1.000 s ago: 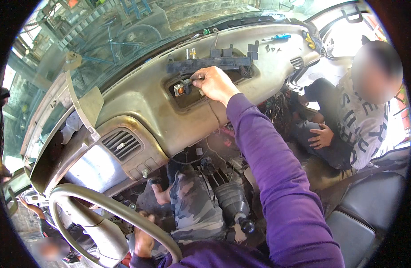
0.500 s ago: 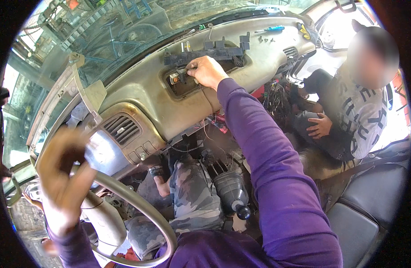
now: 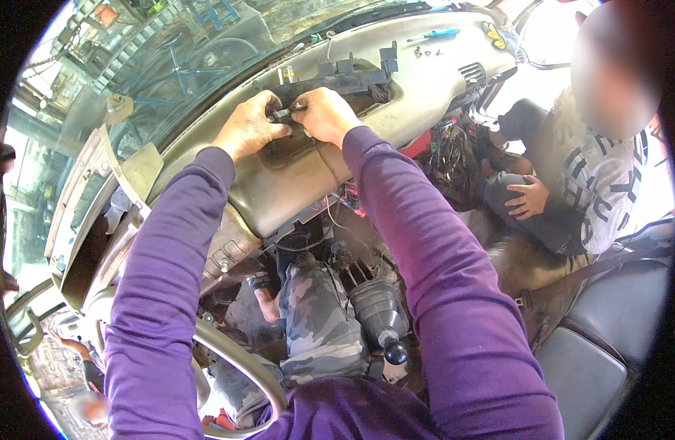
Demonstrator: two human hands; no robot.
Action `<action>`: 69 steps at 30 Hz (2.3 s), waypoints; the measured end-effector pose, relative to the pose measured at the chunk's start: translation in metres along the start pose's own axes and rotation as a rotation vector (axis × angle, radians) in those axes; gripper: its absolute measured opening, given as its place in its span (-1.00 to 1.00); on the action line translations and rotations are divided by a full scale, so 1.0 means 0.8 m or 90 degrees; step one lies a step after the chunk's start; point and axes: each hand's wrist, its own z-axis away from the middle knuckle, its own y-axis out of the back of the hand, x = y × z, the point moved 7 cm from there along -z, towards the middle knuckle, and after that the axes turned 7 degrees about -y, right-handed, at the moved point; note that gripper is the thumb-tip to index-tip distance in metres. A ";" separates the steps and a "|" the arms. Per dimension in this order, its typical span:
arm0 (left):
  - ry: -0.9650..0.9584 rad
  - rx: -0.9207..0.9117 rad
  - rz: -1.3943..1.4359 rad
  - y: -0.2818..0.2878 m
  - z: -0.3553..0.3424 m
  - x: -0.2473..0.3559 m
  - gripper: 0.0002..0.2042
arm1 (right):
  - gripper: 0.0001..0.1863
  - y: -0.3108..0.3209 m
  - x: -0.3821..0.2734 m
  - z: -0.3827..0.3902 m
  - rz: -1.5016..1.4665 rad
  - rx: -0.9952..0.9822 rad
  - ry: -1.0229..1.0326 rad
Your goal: The person works inside a vehicle's cabin, manipulating exposed wiring and connectors near the dashboard and steering column. They repeatedly connect and disconnect small electrical plugs, route wires, and adjust components within the dashboard area.
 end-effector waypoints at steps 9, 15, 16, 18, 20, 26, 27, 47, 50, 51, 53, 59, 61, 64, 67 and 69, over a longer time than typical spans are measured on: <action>-0.009 -0.021 0.219 -0.020 -0.019 -0.031 -0.59 | -0.72 0.002 0.006 0.001 -0.022 -0.015 0.003; 0.106 -0.016 0.313 -0.028 -0.024 -0.043 -0.67 | -0.69 0.006 0.006 -0.001 -0.032 -0.017 -0.001; 0.114 -0.015 0.317 -0.027 -0.023 -0.046 -0.69 | -0.68 0.005 0.006 -0.002 -0.038 -0.020 0.000; 0.119 -0.016 0.342 -0.028 -0.027 -0.051 -0.72 | -0.68 0.005 0.005 -0.004 -0.041 -0.021 0.008; 0.119 -0.017 0.341 -0.028 -0.027 -0.052 -0.74 | -0.68 0.007 0.004 -0.004 -0.038 -0.019 0.018; 0.126 -0.008 0.403 -0.029 -0.026 -0.054 -0.76 | -0.72 0.006 0.007 -0.006 -0.050 -0.019 0.029; 0.121 -0.008 0.400 -0.028 -0.027 -0.051 -0.76 | -0.72 0.006 0.010 -0.006 -0.050 -0.016 0.021; 0.085 -0.117 0.377 -0.034 -0.028 -0.062 -0.62 | -0.75 0.003 0.015 -0.008 -0.057 0.044 -0.013; 0.004 -0.117 0.318 -0.030 -0.029 -0.049 -0.55 | -0.75 0.005 0.019 -0.010 -0.097 0.047 -0.040; 0.003 -0.101 0.268 -0.032 -0.025 -0.043 -0.52 | -0.75 0.006 0.021 -0.011 -0.095 0.047 -0.038; 0.019 -0.068 0.178 -0.027 -0.015 -0.023 -0.43 | -0.74 0.007 0.023 -0.012 -0.092 0.045 -0.034; -0.013 -0.010 0.143 -0.020 -0.003 -0.020 -0.53 | -0.74 0.003 0.019 -0.009 -0.082 0.023 -0.036; 0.022 -0.065 0.163 -0.025 -0.002 -0.026 -0.47 | -0.75 0.007 0.014 -0.005 -0.064 0.026 -0.026; 0.029 -0.086 0.203 -0.028 -0.001 -0.029 -0.47 | -0.77 0.006 0.009 0.003 -0.104 -0.002 -0.062; 0.031 0.019 0.206 -0.029 0.007 -0.032 -0.56 | -0.78 0.002 0.010 0.007 -0.114 -0.005 -0.070; 0.042 0.032 0.234 -0.026 0.003 -0.028 -0.62 | -0.78 0.007 0.014 0.003 -0.109 0.014 -0.052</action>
